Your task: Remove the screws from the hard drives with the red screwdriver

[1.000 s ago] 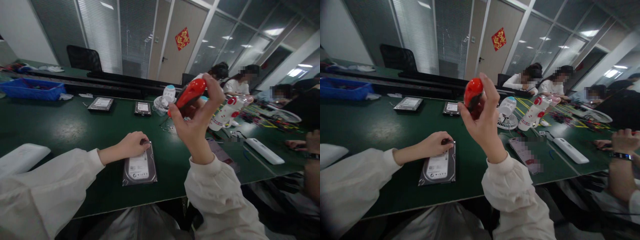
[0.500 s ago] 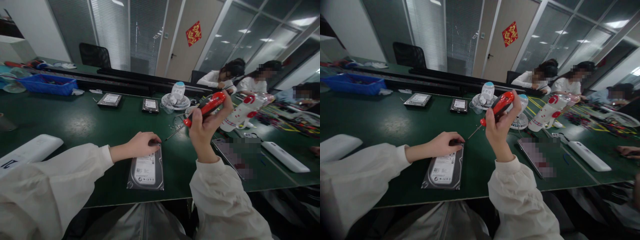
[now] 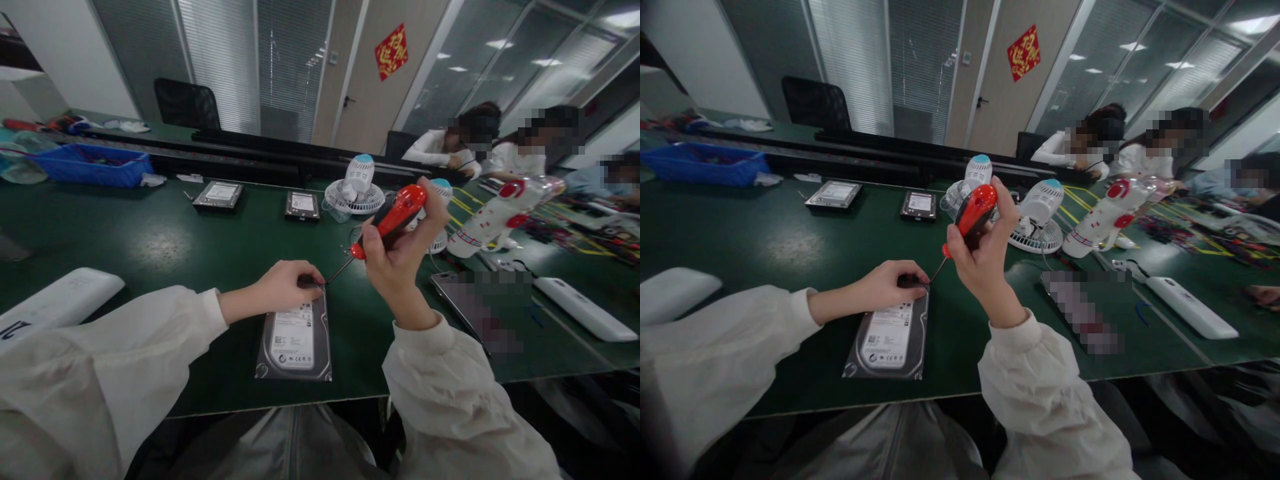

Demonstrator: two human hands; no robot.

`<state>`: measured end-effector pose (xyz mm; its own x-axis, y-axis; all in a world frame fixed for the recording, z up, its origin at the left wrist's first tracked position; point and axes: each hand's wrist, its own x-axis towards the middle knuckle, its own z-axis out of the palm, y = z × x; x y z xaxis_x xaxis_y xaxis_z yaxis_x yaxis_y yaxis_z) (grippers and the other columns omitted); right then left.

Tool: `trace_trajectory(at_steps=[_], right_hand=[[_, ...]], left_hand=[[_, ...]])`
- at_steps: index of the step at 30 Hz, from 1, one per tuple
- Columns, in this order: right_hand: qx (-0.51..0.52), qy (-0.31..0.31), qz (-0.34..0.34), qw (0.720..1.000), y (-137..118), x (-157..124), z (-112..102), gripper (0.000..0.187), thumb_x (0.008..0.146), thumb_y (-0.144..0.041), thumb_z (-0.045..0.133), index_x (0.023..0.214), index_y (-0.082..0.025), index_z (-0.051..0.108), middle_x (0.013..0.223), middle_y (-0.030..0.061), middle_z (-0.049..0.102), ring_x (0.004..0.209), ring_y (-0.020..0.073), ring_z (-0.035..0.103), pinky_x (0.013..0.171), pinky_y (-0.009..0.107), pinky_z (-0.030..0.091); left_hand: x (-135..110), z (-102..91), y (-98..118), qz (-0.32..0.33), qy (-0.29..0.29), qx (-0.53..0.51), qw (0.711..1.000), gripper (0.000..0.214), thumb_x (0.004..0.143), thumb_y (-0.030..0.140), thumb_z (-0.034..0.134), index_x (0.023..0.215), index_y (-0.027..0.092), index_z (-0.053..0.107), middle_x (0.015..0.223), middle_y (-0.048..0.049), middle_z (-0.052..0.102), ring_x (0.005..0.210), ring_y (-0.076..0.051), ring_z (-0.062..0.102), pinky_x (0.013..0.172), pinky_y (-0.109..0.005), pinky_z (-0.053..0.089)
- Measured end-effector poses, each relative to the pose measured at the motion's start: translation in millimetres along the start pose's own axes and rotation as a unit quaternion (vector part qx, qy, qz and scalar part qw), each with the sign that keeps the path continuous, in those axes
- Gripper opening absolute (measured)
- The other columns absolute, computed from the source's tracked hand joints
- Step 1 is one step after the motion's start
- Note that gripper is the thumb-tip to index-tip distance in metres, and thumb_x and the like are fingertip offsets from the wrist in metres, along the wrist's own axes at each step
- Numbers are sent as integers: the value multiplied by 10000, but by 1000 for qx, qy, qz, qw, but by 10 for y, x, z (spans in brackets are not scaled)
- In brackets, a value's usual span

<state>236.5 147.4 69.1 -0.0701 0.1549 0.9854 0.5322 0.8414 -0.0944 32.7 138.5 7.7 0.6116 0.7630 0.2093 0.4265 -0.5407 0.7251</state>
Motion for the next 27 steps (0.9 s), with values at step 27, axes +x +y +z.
trace_trajectory(at_steps=[27], right_hand=[[22,-41,46,998,11,-86,64,655,895,-477,543,1462,-429,217,1433,79,269,859,154,551,619,348,591]], left_hand=[[10,-16,23,-5,-4,-8,1000,197,841,337,672,987,226,744,1008,-18,751,915,-190,692,834,-341,541]])
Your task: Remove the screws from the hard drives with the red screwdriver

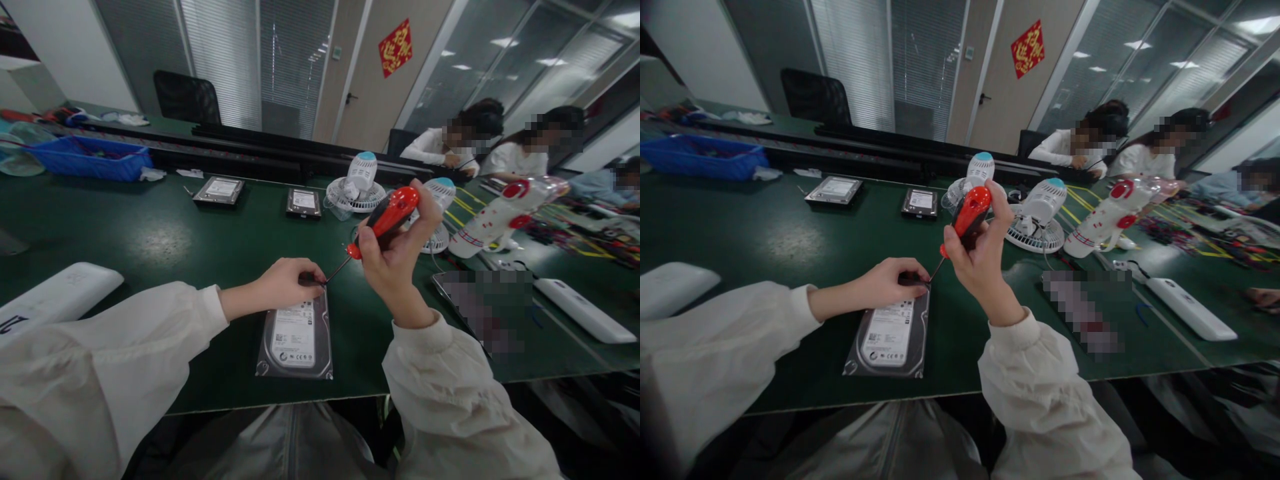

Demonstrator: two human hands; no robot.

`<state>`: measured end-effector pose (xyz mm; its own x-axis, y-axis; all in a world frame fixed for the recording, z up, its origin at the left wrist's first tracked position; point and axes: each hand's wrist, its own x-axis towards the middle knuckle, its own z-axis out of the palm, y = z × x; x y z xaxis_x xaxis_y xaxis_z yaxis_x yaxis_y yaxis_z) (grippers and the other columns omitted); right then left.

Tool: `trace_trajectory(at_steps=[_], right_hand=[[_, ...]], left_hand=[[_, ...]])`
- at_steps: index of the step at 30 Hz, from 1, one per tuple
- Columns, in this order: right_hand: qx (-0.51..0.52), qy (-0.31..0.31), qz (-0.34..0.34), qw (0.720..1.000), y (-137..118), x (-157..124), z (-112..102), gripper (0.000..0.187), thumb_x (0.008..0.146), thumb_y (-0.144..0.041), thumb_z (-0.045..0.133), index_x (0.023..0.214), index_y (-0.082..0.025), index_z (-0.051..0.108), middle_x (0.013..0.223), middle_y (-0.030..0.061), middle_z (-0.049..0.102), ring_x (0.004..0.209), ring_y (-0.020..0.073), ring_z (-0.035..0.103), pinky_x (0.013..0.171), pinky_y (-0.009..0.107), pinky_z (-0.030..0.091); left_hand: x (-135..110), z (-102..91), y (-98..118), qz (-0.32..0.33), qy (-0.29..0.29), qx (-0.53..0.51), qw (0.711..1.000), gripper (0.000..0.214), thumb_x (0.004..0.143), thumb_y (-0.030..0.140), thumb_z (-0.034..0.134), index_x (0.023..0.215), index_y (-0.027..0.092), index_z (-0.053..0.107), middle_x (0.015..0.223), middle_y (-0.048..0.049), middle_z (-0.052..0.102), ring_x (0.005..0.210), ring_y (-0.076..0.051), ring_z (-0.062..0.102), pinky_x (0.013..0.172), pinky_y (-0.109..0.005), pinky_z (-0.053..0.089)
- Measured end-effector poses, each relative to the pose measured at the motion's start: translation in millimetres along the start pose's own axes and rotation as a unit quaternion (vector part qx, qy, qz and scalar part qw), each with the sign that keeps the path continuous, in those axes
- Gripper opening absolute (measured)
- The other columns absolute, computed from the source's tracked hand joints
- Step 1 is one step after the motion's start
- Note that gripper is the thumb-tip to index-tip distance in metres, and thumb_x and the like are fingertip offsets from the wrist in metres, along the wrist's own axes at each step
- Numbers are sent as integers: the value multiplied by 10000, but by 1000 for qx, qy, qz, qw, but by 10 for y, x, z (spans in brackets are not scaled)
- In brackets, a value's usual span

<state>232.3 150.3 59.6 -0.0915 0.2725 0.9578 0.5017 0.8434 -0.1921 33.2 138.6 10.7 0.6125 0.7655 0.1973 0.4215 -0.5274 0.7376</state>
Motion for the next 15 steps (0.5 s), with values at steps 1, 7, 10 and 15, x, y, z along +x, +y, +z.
trace_trajectory(at_steps=[1,7,10,15], right_hand=[[0,1,2,1000,0,-1,3,653,893,-474,544,1460,-429,222,1438,78,267,869,157,552,621,348,589],[-2,21,-4,1000,-1,3,17,651,880,-468,567,1454,-416,264,1434,75,281,898,168,546,591,324,568],[11,9,-6,1000,7,8,14,646,893,-483,554,1457,-421,246,1451,78,278,780,121,549,576,328,568],[37,0,0,999,33,11,21,645,891,-507,558,1446,-425,239,1479,91,263,619,55,521,540,333,570]], left_hand=[[1,4,-2,-1,2,-1,1000,195,837,335,675,983,226,744,1002,-17,752,909,-190,692,836,-342,541],[5,16,-18,-5,4,-10,1000,193,830,328,677,977,222,742,994,-15,756,904,-188,695,837,-337,544],[8,12,-28,-5,0,-16,1000,196,831,338,680,977,223,741,998,-16,757,901,-187,697,833,-335,548],[14,9,-39,-9,-7,-22,1000,208,832,353,683,983,225,745,1003,-19,764,907,-191,707,808,-328,554]])
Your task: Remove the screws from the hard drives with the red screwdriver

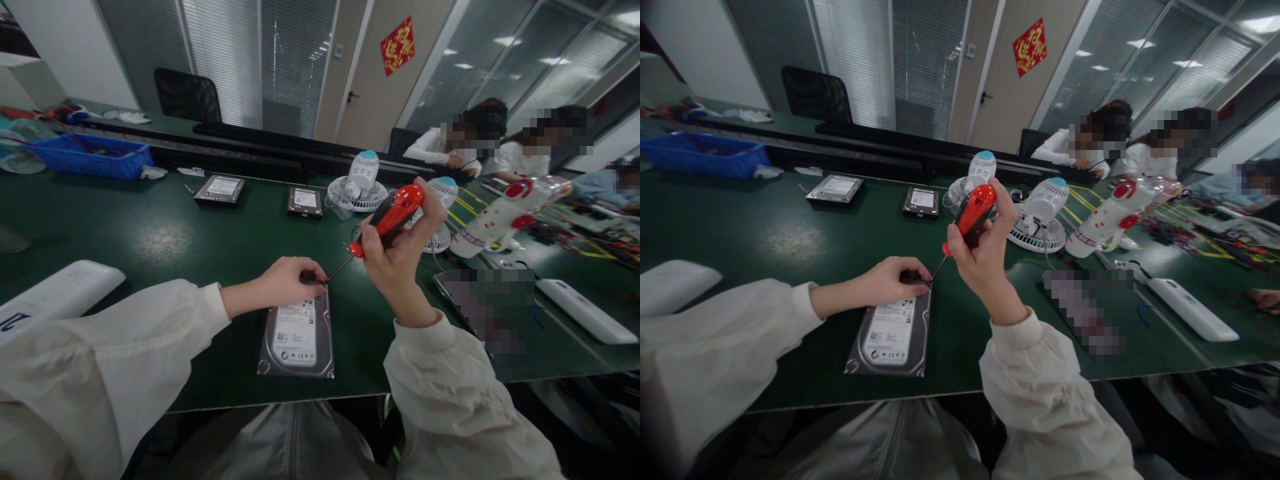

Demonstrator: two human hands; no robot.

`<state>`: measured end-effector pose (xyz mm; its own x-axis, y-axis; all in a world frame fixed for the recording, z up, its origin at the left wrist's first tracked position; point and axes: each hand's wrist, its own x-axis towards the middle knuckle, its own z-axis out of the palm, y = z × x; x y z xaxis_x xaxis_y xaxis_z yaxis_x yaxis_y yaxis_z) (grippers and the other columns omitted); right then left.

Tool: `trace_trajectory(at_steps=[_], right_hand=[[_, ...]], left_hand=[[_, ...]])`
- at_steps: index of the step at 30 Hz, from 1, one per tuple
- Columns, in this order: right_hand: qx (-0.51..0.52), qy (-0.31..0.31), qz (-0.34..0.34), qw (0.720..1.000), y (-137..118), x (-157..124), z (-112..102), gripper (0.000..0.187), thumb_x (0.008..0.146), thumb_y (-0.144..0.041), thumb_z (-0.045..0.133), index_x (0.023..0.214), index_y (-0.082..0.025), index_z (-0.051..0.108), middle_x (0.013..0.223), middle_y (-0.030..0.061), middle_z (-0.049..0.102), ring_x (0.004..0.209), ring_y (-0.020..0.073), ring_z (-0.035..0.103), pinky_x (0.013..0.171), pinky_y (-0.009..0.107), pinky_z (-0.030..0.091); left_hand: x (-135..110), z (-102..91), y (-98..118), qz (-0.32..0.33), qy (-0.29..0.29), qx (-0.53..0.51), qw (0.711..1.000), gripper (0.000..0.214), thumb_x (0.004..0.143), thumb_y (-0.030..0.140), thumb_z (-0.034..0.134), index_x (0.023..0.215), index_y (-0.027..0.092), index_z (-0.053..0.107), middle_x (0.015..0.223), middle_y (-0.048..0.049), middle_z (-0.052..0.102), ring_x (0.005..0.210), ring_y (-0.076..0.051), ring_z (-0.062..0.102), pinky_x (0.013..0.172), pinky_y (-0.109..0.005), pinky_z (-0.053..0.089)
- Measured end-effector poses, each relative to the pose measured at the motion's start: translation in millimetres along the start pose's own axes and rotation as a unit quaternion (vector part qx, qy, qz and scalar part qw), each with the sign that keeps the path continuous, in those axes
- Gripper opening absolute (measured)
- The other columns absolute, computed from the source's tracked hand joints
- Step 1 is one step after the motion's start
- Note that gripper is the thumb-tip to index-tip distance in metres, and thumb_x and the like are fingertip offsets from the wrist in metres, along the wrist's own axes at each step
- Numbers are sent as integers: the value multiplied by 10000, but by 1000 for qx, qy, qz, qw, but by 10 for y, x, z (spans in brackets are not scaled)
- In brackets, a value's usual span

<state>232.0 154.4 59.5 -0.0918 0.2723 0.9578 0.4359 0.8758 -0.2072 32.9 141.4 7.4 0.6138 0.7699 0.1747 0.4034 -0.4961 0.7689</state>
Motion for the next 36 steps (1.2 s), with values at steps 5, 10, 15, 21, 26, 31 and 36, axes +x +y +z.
trace_trajectory(at_steps=[5,10,15,21,26,31,36], right_hand=[[0,9,-7,1000,6,1,3,635,890,-489,565,1440,-430,253,1468,78,306,633,67,540,544,333,585],[-21,10,-3,1000,-1,-3,-3,643,889,-521,555,1444,-415,247,1471,91,306,663,82,548,549,332,590],[-35,0,18,999,-25,-4,-13,629,895,-552,533,1428,-421,225,1502,86,281,712,97,575,563,322,594],[-20,9,-6,1000,-24,-3,-10,624,897,-498,550,1440,-401,260,1436,88,286,690,79,549,555,308,584],[-7,13,-7,1000,0,-9,-3,642,882,-495,579,1441,-420,271,1433,80,285,734,99,571,561,320,581],[-16,7,-6,1000,-32,7,-16,636,885,-495,578,1443,-406,285,1414,78,296,765,115,564,570,330,582],[-62,-8,19,998,-118,71,-69,650,832,-486,671,1392,-395,354,1352,66,418,774,128,546,636,334,595]], left_hand=[[1,-11,4,-5,-5,5,1000,223,828,366,688,990,226,750,1005,-24,767,900,-195,710,790,-328,553],[-1,-20,4,-5,-8,6,1000,238,833,369,683,1014,231,750,1018,-20,766,911,-193,710,803,-325,551],[2,-18,4,-4,-11,7,1000,237,834,369,676,1015,234,748,1036,-17,766,936,-197,707,811,-325,548],[4,-19,6,-10,-10,13,1000,249,827,368,676,1024,233,747,1033,-19,767,930,-202,707,796,-323,546],[4,-24,18,-10,-10,16,1000,232,823,359,676,1009,237,746,1033,-10,766,942,-202,706,811,-322,546],[5,-23,31,-12,-8,17,1000,222,817,341,674,995,229,743,1036,-13,767,948,-208,700,821,-328,544],[3,-35,42,-13,-13,18,1000,238,825,364,675,1009,231,746,1013,-20,762,909,-200,699,791,-329,531]])
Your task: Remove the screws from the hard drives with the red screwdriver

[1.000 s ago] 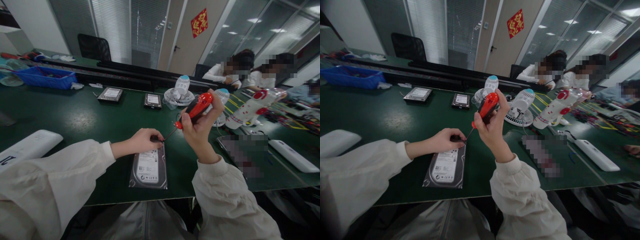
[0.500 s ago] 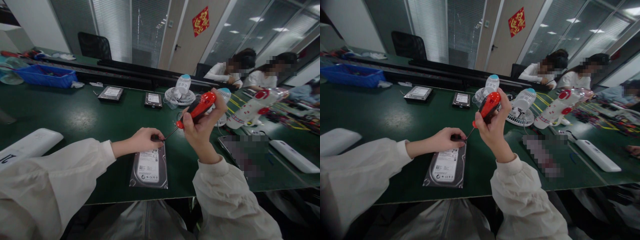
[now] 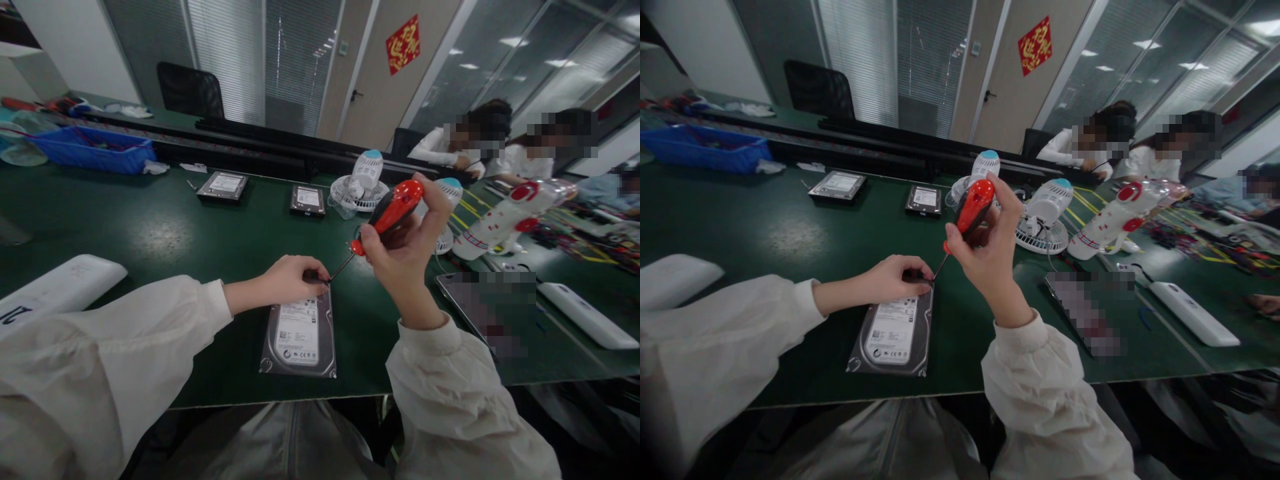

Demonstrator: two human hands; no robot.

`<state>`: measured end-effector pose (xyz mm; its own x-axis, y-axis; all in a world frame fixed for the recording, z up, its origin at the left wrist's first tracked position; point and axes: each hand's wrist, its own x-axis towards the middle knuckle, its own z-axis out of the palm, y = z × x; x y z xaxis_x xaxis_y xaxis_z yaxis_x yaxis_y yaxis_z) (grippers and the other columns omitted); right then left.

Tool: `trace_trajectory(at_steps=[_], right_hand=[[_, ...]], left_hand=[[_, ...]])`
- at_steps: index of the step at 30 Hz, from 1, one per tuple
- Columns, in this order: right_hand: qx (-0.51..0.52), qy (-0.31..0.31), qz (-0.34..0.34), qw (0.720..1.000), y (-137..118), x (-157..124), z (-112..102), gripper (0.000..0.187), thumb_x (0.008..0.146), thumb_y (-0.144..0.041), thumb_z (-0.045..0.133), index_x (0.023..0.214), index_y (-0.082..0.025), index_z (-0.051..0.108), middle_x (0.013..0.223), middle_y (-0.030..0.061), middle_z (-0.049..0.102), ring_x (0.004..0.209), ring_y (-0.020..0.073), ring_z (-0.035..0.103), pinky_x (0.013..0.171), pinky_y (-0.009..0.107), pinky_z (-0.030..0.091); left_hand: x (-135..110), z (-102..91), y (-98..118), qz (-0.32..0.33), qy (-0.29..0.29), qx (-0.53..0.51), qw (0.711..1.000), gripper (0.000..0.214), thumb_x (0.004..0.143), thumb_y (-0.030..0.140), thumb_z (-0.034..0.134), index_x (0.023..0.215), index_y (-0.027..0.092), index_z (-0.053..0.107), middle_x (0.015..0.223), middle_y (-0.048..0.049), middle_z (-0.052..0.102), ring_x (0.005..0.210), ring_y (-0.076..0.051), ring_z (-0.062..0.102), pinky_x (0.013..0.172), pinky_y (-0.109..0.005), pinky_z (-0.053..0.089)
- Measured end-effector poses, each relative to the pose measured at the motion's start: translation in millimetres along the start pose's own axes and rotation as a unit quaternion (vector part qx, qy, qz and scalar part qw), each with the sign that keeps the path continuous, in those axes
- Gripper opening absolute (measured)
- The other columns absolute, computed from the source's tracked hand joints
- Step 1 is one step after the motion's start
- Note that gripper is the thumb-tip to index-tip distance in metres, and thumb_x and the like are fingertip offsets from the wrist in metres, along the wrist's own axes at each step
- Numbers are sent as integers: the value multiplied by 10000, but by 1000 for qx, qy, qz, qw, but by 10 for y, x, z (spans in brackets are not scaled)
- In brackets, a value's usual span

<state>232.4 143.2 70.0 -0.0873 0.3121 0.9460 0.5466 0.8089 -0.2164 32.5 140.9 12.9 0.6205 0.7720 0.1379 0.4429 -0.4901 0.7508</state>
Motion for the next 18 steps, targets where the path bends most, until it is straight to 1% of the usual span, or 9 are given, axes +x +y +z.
trace_trajectory(at_steps=[3,6,8,10,12,13,16,18], right_hand=[[4,-4,-6,1000,-36,55,-54,649,772,-462,736,1330,-369,418,1231,46,479,828,149,561,649,333,602],[29,-40,13,999,-58,95,-112,624,782,-435,720,1319,-348,414,1140,35,514,798,144,573,649,336,603],[65,-73,25,995,-71,109,-146,625,809,-413,686,1354,-338,389,1161,41,514,777,136,601,656,346,606],[93,-93,44,990,-83,122,-167,632,830,-381,666,1390,-331,377,1229,59,496,812,145,641,693,362,612],[83,-88,62,991,-94,147,-170,612,828,-367,681,1381,-330,421,1258,68,500,858,161,649,698,354,605],[65,-77,68,993,-98,167,-165,578,824,-371,697,1351,-330,462,1237,64,524,870,166,642,690,344,599],[2,-28,65,997,-112,251,-145,445,776,-402,779,1173,-306,600,1125,46,599,860,172,621,661,319,579],[-8,-28,74,997,-125,306,-147,395,764,-381,802,1114,-288,644,1066,39,632,838,168,627,656,314,573]], left_hand=[[-4,-14,15,-3,-3,0,1000,236,827,365,678,1008,230,747,1002,-20,759,901,-195,696,786,-324,523],[-6,-24,24,-7,-8,0,1000,243,829,375,677,1008,228,750,998,-20,758,894,-192,694,778,-318,518],[-4,-27,21,-8,-12,1,1000,256,836,395,673,1019,234,752,993,-17,757,881,-188,693,775,-315,515],[-1,-28,13,-10,-13,2,1000,268,836,406,674,1027,235,754,980,-17,756,867,-186,692,775,-315,511],[1,-28,9,-13,-13,3,1000,276,832,408,676,1030,232,753,967,-17,756,856,-187,691,773,-316,507],[2,-29,9,-14,-13,4,1000,276,830,408,677,1027,230,754,960,-17,755,850,-188,689,769,-316,505],[2,-35,19,-17,-13,8,1000,276,827,414,679,1015,226,754,947,-17,754,838,-188,684,750,-312,500],[0,-40,29,-16,-14,9,1000,278,829,415,678,1018,225,752,952,-16,753,836,-184,682,741,-305,500]])
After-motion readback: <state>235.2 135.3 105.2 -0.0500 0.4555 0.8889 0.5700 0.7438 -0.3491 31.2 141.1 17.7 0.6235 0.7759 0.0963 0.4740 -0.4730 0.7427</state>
